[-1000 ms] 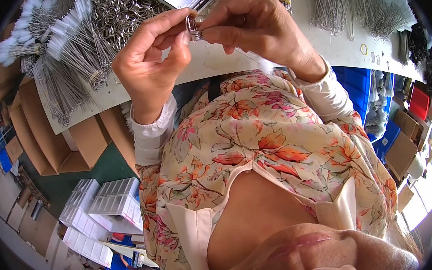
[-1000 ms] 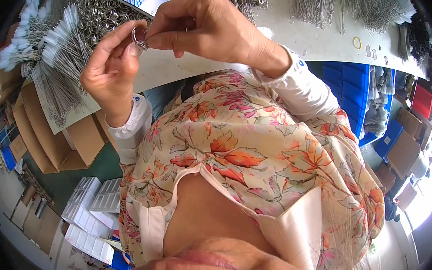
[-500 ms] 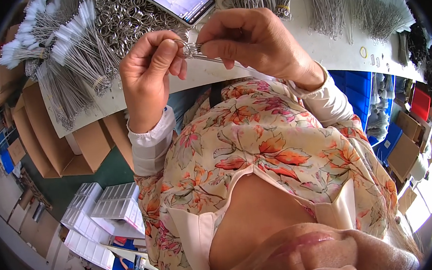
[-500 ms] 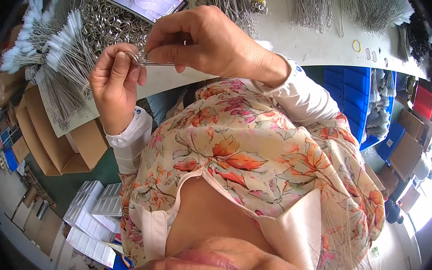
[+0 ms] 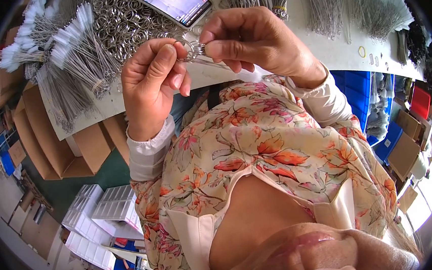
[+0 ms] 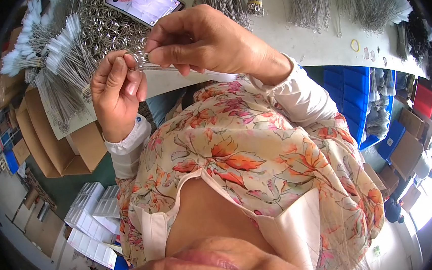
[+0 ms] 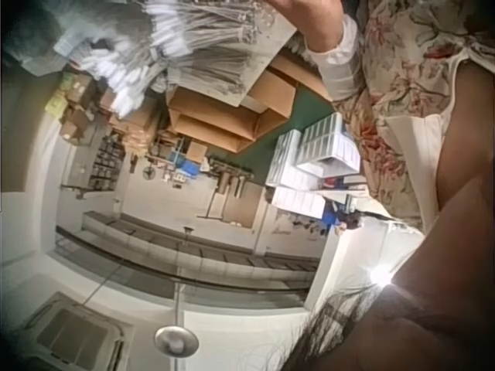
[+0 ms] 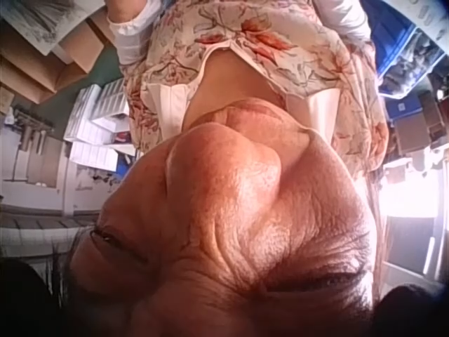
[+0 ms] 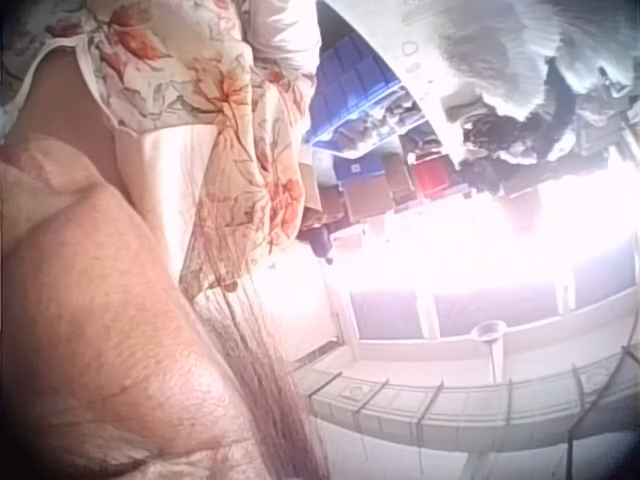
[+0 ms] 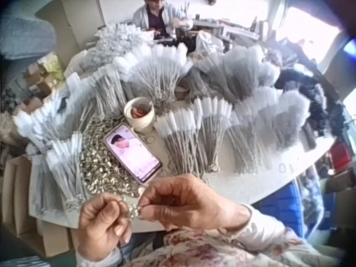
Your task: The recorder is assembling and sorting metal rings onto wire brushes at a workshop table.
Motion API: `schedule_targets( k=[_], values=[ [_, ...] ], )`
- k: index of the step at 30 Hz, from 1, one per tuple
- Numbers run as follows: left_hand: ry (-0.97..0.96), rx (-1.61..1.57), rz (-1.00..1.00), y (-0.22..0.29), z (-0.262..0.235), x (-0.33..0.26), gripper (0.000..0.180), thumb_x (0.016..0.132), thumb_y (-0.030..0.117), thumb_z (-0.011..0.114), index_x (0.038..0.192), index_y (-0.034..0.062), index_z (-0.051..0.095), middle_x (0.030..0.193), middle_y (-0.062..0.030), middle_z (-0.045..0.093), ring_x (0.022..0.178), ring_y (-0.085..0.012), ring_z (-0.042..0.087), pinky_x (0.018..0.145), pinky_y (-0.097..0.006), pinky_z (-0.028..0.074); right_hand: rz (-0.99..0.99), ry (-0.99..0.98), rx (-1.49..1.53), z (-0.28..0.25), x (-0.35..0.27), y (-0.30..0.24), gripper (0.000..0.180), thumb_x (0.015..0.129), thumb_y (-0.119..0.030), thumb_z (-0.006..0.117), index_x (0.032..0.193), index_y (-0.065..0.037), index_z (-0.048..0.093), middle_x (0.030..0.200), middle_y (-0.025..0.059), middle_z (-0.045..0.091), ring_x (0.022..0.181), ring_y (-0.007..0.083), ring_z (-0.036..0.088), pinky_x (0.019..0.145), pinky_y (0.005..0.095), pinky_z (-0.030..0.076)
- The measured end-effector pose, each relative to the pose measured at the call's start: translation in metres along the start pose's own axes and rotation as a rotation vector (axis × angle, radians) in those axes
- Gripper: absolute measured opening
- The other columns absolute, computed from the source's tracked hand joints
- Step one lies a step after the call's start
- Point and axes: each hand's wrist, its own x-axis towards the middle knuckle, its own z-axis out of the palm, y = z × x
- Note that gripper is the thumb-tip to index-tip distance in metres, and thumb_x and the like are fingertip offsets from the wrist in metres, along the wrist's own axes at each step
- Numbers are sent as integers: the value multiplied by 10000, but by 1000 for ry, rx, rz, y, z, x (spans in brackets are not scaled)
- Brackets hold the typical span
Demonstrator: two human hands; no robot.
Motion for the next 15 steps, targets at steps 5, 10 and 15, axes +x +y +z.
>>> schedule_targets(
  k=[5, 10, 15],
  values=[
    [39, 588, 121, 6, 10, 2, 161, 901, 106, 556, 985, -20, 609, 797, -47, 583, 584, -63, 487, 504, -210, 430, 0, -24, 6, -1, 0, 3, 169, 867, -163, 608, 939, -12, 622, 715, -1, 593, 573, 48, 506, 519, 193, 410],
    [-25, 938, 442, 6, -1, 6, 109, 872, 91, 592, 939, 19, 637, 795, -31, 586, 594, -55, 488, 498, -189, 406, -18, -59, 5, 0, 1, 0, 161, 866, -162, 612, 937, -18, 628, 707, -8, 589, 569, 42, 503, 512, 191, 406],
    [20, 168, 120, 2, 1, 3, 142, 899, 85, 552, 943, -31, 621, 779, -37, 585, 559, -46, 447, 481, -181, 384, -12, -47, -8, 1, 0, -2, 140, 866, -138, 612, 934, -17, 628, 705, -9, 589, 563, 40, 506, 507, 188, 408]
  ],
)
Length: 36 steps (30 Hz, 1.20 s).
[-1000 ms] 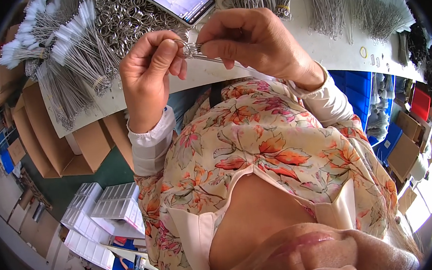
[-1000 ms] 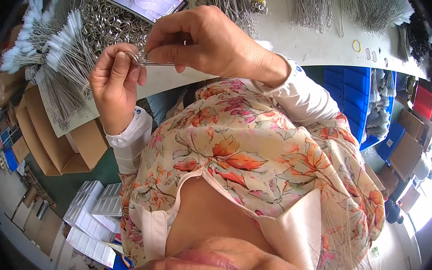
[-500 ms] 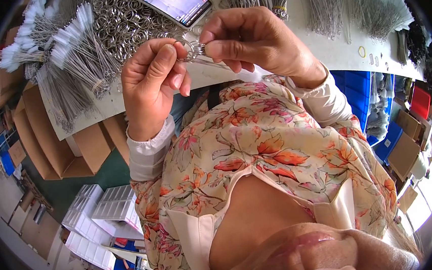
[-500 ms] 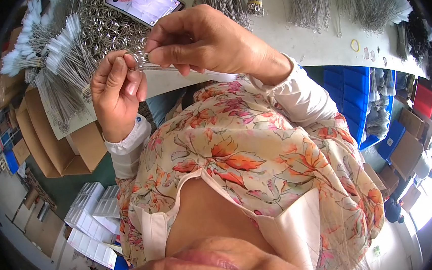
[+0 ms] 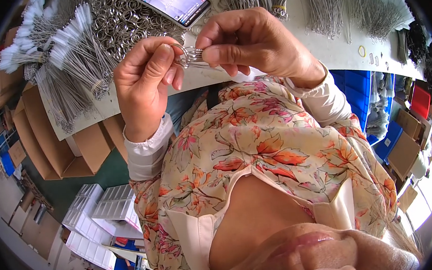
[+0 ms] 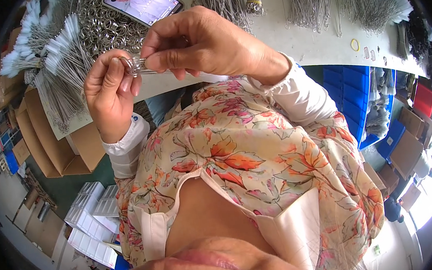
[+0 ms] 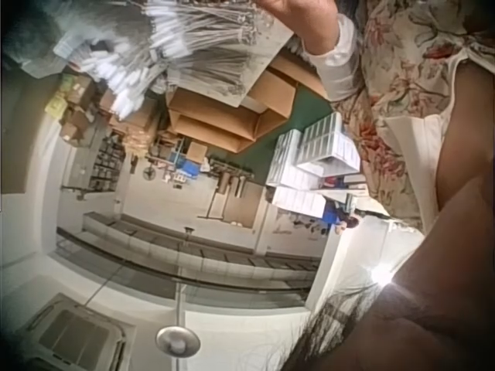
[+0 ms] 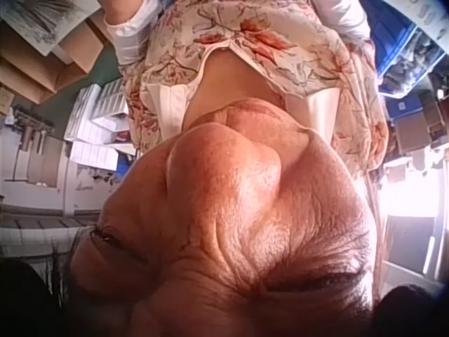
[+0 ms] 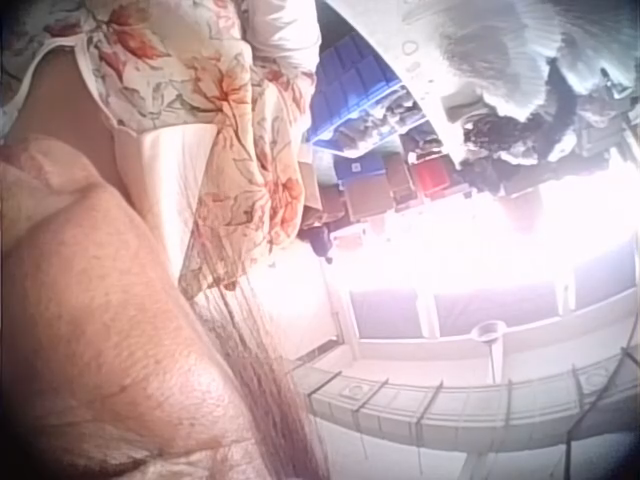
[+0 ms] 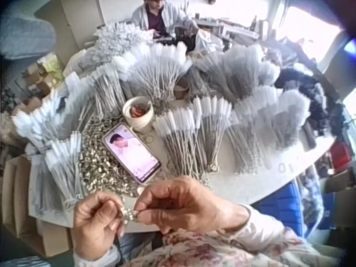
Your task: The recorder is assembling and sorting metal rings onto wire brushes at a workshop table.
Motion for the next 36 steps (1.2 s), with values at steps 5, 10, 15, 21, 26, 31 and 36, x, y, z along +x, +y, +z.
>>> schedule_targets(
  k=[5, 10, 15, 21, 26, 31, 36],
  values=[
    [-83, 138, -92, 14, 4, 3, 159, 906, 90, 542, 960, -39, 619, 801, -48, 609, 586, -43, 465, 499, -198, 403, 31, 15, 47, -3, 0, 1, 147, 866, -143, 612, 930, -11, 625, 707, -5, 593, 566, 43, 510, 508, 190, 411],
    [-99, 699, 162, 18, 2, 7, 134, 897, 93, 557, 948, -8, 629, 851, -50, 627, 718, -98, 556, 612, -225, 456, 12, 22, 60, -1, 2, 0, 135, 877, -132, 603, 937, -12, 608, 686, -21, 566, 565, 27, 522, 458, 169, 389],
    [-95, 605, 303, 10, 4, 6, 113, 891, 72, 556, 909, -17, 624, 890, -79, 641, 824, -148, 594, 760, -260, 470, -4, -4, 94, -1, 1, -2, 133, 855, -144, 633, 901, -20, 651, 694, -1, 611, 575, 42, 530, 513, 187, 421],
    [-62, 336, 265, 1, 0, 7, 126, 892, 56, 542, 873, -38, 623, 914, -118, 645, 917, -171, 593, 871, -302, 445, -25, 15, 66, -1, 1, -2, 115, 854, -125, 633, 887, -18, 661, 698, 8, 621, 571, 50, 539, 520, 193, 440],
    [-19, 258, 290, -4, 2, 10, 116, 880, 36, 545, 888, -47, 625, 915, -131, 646, 901, -172, 596, 845, -297, 453, -63, 49, 70, -1, 1, 0, 108, 852, -122, 634, 866, -20, 668, 700, 11, 626, 586, 58, 562, 527, 196, 449],
    [13, 172, 293, -5, 4, 11, 119, 873, 36, 552, 898, -57, 621, 919, -144, 643, 871, -165, 594, 806, -279, 454, -76, 71, 90, 1, 3, 2, 105, 851, -119, 635, 861, -20, 670, 710, 14, 634, 605, 68, 588, 531, 199, 456],
    [27, 130, 277, -7, 4, 11, 135, 877, 49, 549, 910, -61, 620, 923, -147, 641, 854, -164, 592, 798, -275, 446, -94, 79, 76, 1, 5, 3, 106, 852, -120, 633, 862, -20, 668, 716, 19, 638, 605, 72, 591, 533, 200, 461]
  ],
)
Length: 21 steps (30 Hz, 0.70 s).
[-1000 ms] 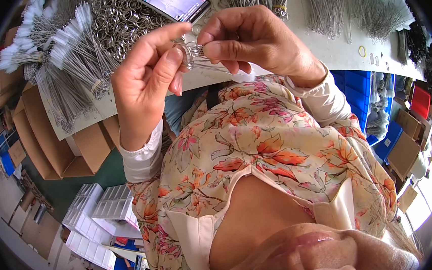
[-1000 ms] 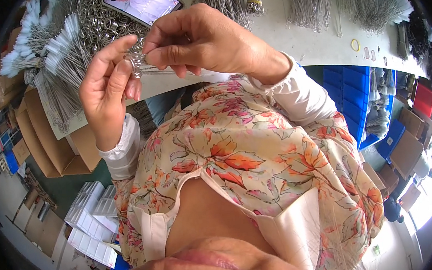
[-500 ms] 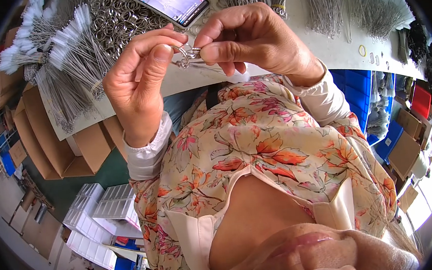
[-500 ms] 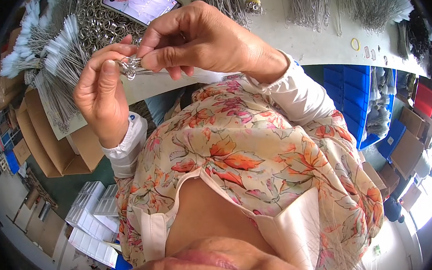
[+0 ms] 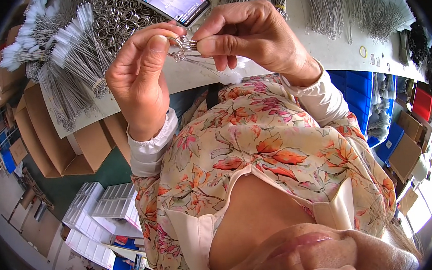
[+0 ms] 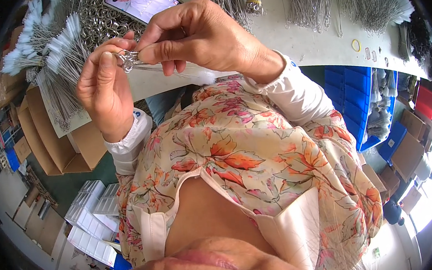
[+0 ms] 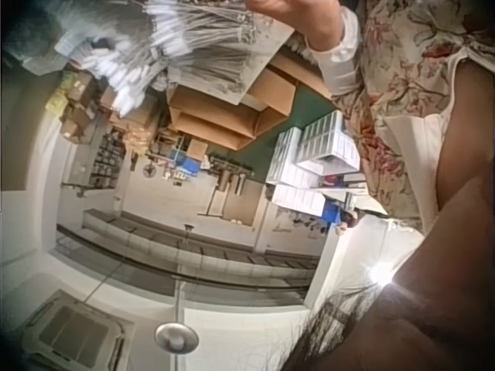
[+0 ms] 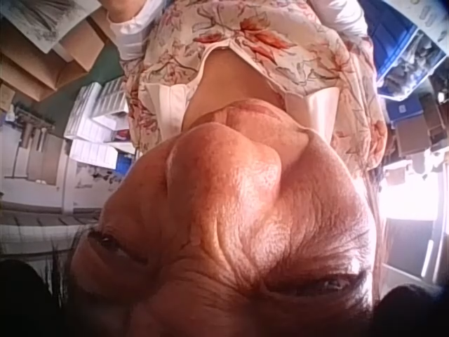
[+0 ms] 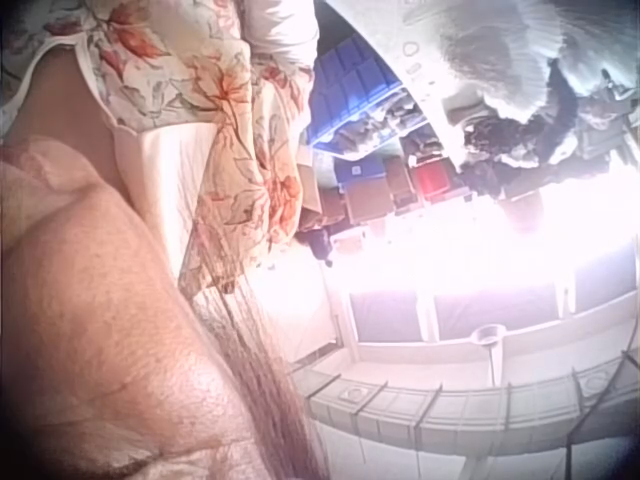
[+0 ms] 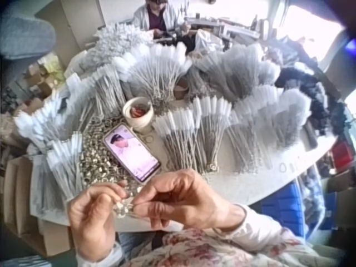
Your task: The recorder is assembling and sorting metal rings onto wire brushes at a workshop table.
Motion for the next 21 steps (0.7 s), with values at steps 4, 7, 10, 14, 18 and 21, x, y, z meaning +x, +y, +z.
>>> schedule_targets(
  k=[4, 7, 10, 14, 18, 21],
  values=[
    [10, -57, -56, -1, 0, 1, 152, 883, 70, 544, 909, -60, 620, 915, -139, 641, 843, -162, 584, 809, -280, 433, 16, 10, -2, 0, 0, 1, 118, 852, -133, 636, 867, -21, 669, 714, 18, 638, 603, 72, 590, 532, 202, 458],
    [-2, -123, -123, -2, -1, 5, 160, 888, 83, 541, 902, -54, 622, 897, -122, 641, 825, -154, 576, 798, -275, 426, 7, -15, 91, -2, 1, 5, 131, 853, -154, 637, 870, -27, 664, 719, 11, 633, 601, 69, 588, 528, 200, 451],
    [-2, -164, -193, -5, -5, 9, 162, 891, 90, 537, 892, -47, 623, 870, -102, 638, 803, -142, 568, 781, -268, 422, 40, 11, 136, -2, 3, 10, 140, 852, -164, 638, 875, -27, 654, 726, 11, 623, 599, 73, 583, 519, 198, 444],
    [44, -185, -263, -7, -8, 11, 158, 892, 90, 538, 877, -42, 623, 836, -85, 633, 785, -132, 561, 771, -261, 416, 105, 7, 327, -1, 6, 14, 143, 850, -156, 638, 888, -18, 642, 737, 21, 617, 610, 82, 583, 510, 202, 441],
    [39, -225, -272, -11, -9, 11, 153, 893, 83, 533, 876, -40, 622, 847, -84, 633, 791, -135, 563, 782, -263, 416, 87, 21, 304, 0, 7, 17, 142, 878, -168, 603, 921, -32, 606, 767, 35, 622, 578, 70, 560, 453, 182, 393],
    [13, -335, -264, -13, -7, 11, 145, 894, 71, 525, 883, -38, 621, 866, -94, 634, 818, -147, 568, 807, -279, 415, 74, 14, 361, 1, 7, 15, 140, 846, -149, 643, 885, -14, 641, 741, 25, 623, 611, 82, 585, 505, 200, 444]
  ],
)
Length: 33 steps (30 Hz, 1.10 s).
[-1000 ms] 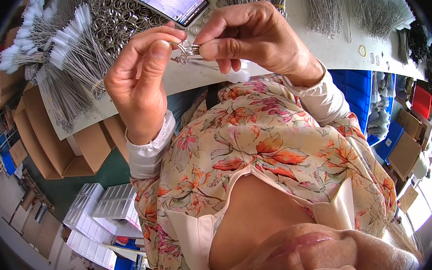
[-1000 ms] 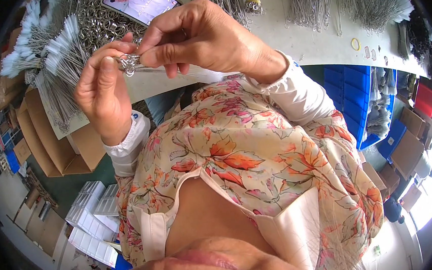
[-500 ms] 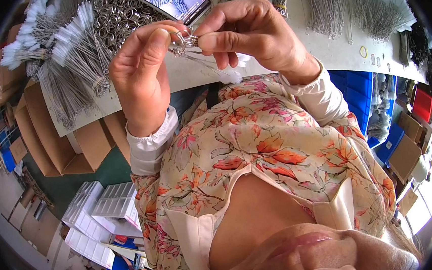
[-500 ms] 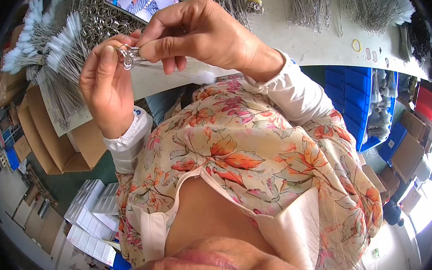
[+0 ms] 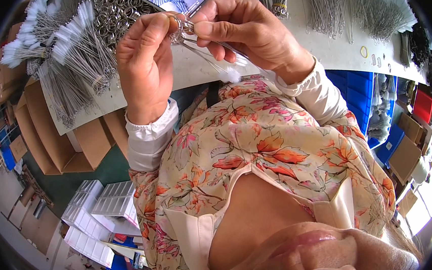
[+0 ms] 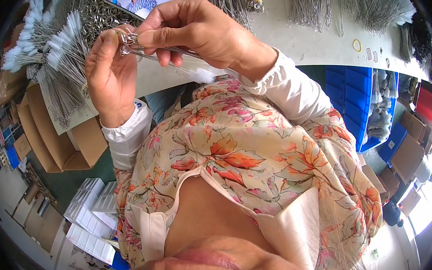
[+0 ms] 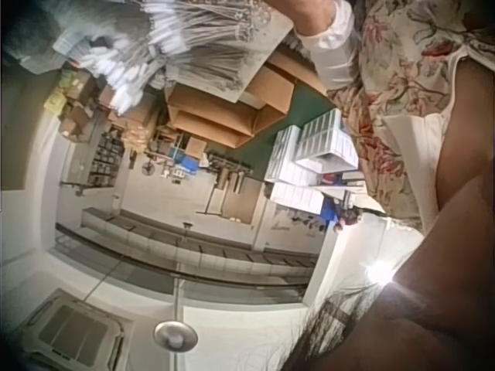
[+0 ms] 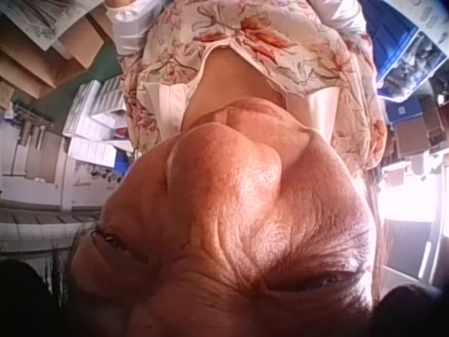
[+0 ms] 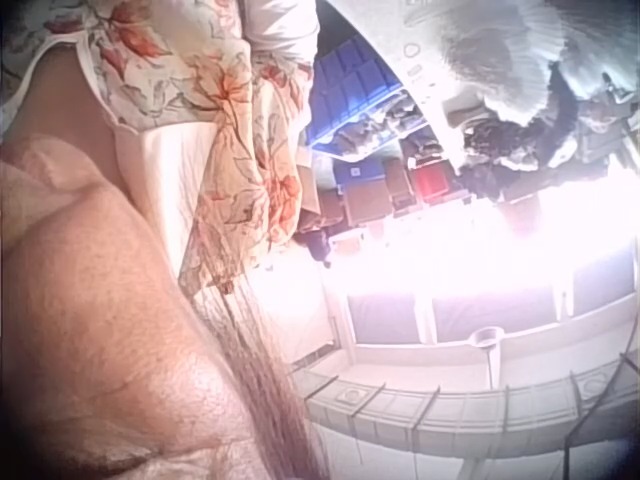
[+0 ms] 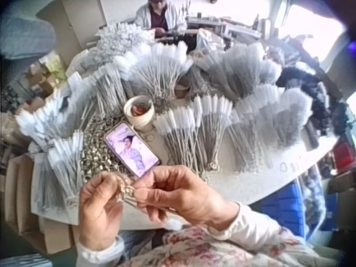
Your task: The recorder is assembling and sorting metal rings onto wire brushes at a workshop table.
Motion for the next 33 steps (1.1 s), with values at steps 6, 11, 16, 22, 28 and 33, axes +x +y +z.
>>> schedule_targets(
  k=[6, 11, 16, 22, 28, 33],
  values=[
    [-7, -125, 44, 1, 5, 1, 146, 897, 70, 519, 897, -35, 620, 903, -130, 638, 906, -187, 576, 863, -315, 404, -107, 24, -153, 4, 3, 0, 123, 849, -146, 641, 869, -25, 654, 721, 21, 626, 609, 75, 596, 506, 196, 459],
    [-57, -126, 87, 6, -2, 3, 159, 895, 79, 511, 920, -19, 633, 941, -148, 640, 929, -223, 578, 896, -355, 403, -182, 18, -184, 8, 2, 2, 103, 850, -113, 636, 874, -13, 651, 741, 29, 635, 626, 75, 603, 524, 200, 470],
    [-12, -210, 53, 12, 7, 0, 186, 902, 111, 498, 933, -16, 632, 952, -146, 638, 945, -232, 578, 909, -375, 403, -244, 9, -223, 13, 5, 10, 77, 841, -72, 638, 872, -2, 646, 763, 35, 643, 672, 83, 614, 600, 206, 501],
    [15, -394, -82, 17, 14, -4, 181, 911, 137, 485, 944, -6, 591, 1046, -129, 601, 1069, -267, 530, 1003, -448, 342, -471, 146, -492, 15, 9, 21, 106, 780, -55, 695, 848, 15, 652, 788, 40, 658, 749, 112, 628, 698, 246, 522],
    [95, -367, 57, 19, 21, -16, 216, 929, 158, 473, 1009, -8, 586, 1046, -118, 606, 1036, -224, 553, 939, -367, 399, -768, 135, -826, 27, 8, -15, 175, 776, -128, 718, 861, 14, 662, 717, 57, 630, 572, 83, 542, 510, 189, 429],
    [127, -368, 247, 22, 24, -35, 221, 931, 169, 488, 996, -12, 598, 994, -106, 628, 959, -170, 571, 908, -312, 416, -979, -104, -898, 56, 26, -37, 94, 772, -89, 711, 777, -1, 679, 672, 70, 638, 515, 73, 516, 437, 200, 388]
  ],
)
